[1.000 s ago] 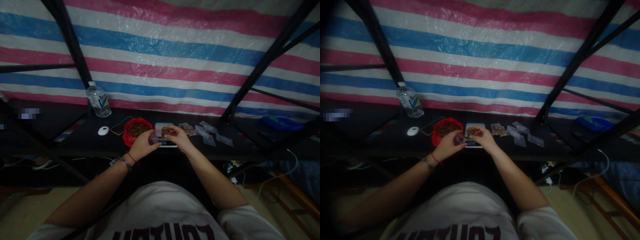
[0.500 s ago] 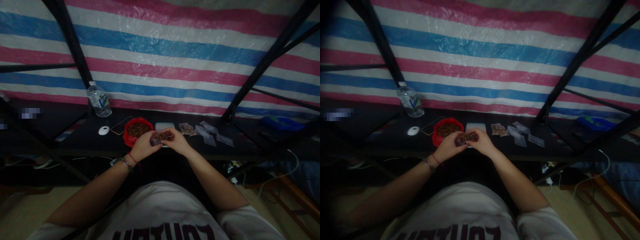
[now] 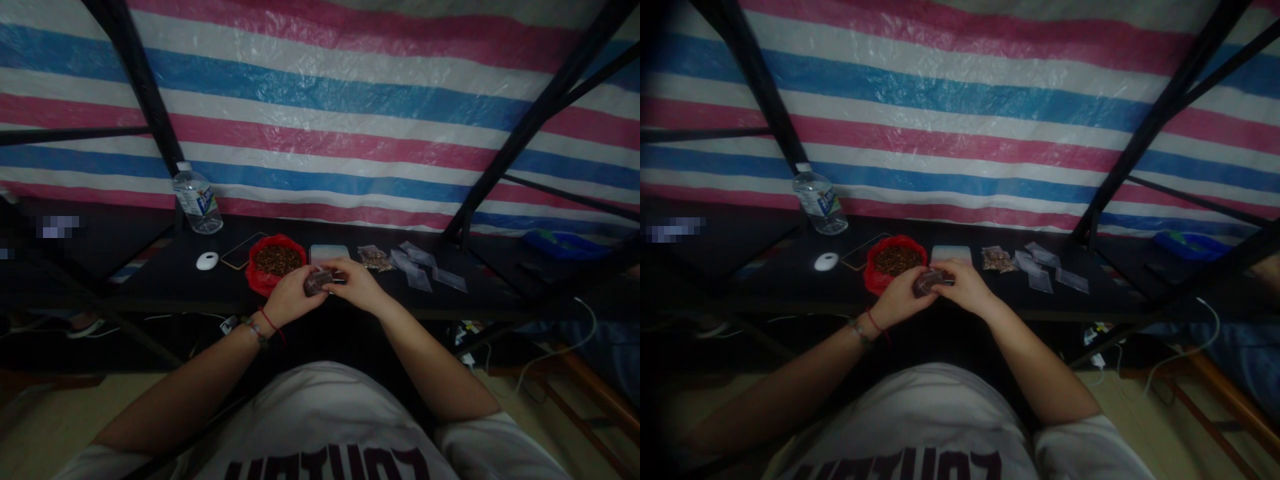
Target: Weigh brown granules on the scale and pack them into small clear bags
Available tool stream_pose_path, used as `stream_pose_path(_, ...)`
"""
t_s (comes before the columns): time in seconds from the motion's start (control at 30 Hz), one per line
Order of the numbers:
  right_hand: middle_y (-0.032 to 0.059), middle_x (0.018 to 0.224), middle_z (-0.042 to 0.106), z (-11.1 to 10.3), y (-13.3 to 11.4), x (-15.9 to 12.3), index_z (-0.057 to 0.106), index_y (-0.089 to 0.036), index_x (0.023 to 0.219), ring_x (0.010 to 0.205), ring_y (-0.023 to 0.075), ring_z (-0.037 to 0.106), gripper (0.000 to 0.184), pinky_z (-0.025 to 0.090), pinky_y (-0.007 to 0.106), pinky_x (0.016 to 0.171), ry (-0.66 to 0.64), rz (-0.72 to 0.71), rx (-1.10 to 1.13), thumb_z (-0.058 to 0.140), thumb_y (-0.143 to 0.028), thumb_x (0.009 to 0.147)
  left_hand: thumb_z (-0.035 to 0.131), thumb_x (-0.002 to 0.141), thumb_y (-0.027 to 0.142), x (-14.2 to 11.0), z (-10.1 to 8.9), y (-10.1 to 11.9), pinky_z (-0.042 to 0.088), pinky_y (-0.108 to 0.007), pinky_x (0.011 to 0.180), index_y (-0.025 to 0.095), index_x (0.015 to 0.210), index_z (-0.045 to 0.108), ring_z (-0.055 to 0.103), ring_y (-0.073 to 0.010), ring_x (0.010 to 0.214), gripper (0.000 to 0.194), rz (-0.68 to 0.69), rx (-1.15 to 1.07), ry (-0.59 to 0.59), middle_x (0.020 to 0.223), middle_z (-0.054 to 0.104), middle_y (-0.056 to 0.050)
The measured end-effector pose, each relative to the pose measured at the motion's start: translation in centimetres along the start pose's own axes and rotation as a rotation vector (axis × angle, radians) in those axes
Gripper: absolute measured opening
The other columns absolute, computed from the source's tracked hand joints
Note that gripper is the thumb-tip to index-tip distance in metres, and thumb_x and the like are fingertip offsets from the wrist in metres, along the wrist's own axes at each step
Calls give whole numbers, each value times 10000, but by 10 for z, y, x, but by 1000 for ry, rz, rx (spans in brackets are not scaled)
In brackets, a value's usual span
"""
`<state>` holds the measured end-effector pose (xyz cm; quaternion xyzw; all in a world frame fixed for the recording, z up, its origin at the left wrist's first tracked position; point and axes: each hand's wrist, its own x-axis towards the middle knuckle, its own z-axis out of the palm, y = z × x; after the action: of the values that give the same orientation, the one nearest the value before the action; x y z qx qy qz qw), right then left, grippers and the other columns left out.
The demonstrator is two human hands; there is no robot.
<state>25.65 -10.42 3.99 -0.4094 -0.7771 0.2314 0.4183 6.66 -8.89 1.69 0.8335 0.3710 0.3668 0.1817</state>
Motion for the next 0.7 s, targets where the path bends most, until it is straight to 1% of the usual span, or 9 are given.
stream_pose_path(0.1,55,1179,655,-1,-4,-1,655,-280,1188,1048,211,636,456,504,384,940,2,-8,53,688,-172,746,646,760,353,-1,2,2,504,-324,724,190,1019,579,643,-208,815,313,-8,-59,-17,926,667,-50)
stream_pose_path(0.2,51,1208,650,-2,-10,-1,641,-296,1213,1070,222,632,461,503,396,948,7,-29,45,673,-176,769,636,772,360,-1,4,1,503,-321,716,176,1028,569,633,-202,810,322,-25,-123,-15,928,656,-54)
stream_pose_path(0.4,38,1198,650,-2,-16,-2,621,-322,1229,1124,219,597,443,455,415,1011,48,-102,-38,656,-199,804,635,770,340,-2,5,-3,506,-343,776,170,1104,535,629,-212,877,388,-18,-170,49,1006,649,-74)
stream_pose_path(0.47,43,1200,638,-1,-15,-2,610,-320,1236,1112,216,597,442,477,406,985,54,-108,-33,649,-207,810,637,767,344,-2,6,-5,507,-341,781,175,1098,526,627,-208,883,388,-19,-196,72,1009,645,-72)
stream_pose_path(0.57,61,1190,604,-2,-10,-2,595,-308,1244,1067,213,598,459,532,382,899,78,-88,-1,662,-228,797,629,770,355,0,5,-8,512,-338,774,183,1071,513,630,-196,855,365,-38,-278,118,956,644,-58)
stream_pose_path(0.63,68,1164,573,-6,-4,0,602,-302,1231,1038,209,589,468,551,365,848,125,-65,8,681,-241,775,609,782,351,0,2,-9,518,-334,759,185,1067,501,634,-186,821,347,-52,-354,145,900,637,-48)
stream_pose_path(0.7,68,1121,544,-12,7,3,621,-293,1199,1005,200,576,455,557,345,807,209,-32,3,688,-237,752,592,786,344,-1,-3,-9,523,-330,746,186,1074,492,635,-184,812,343,-30,-408,172,879,628,-48)
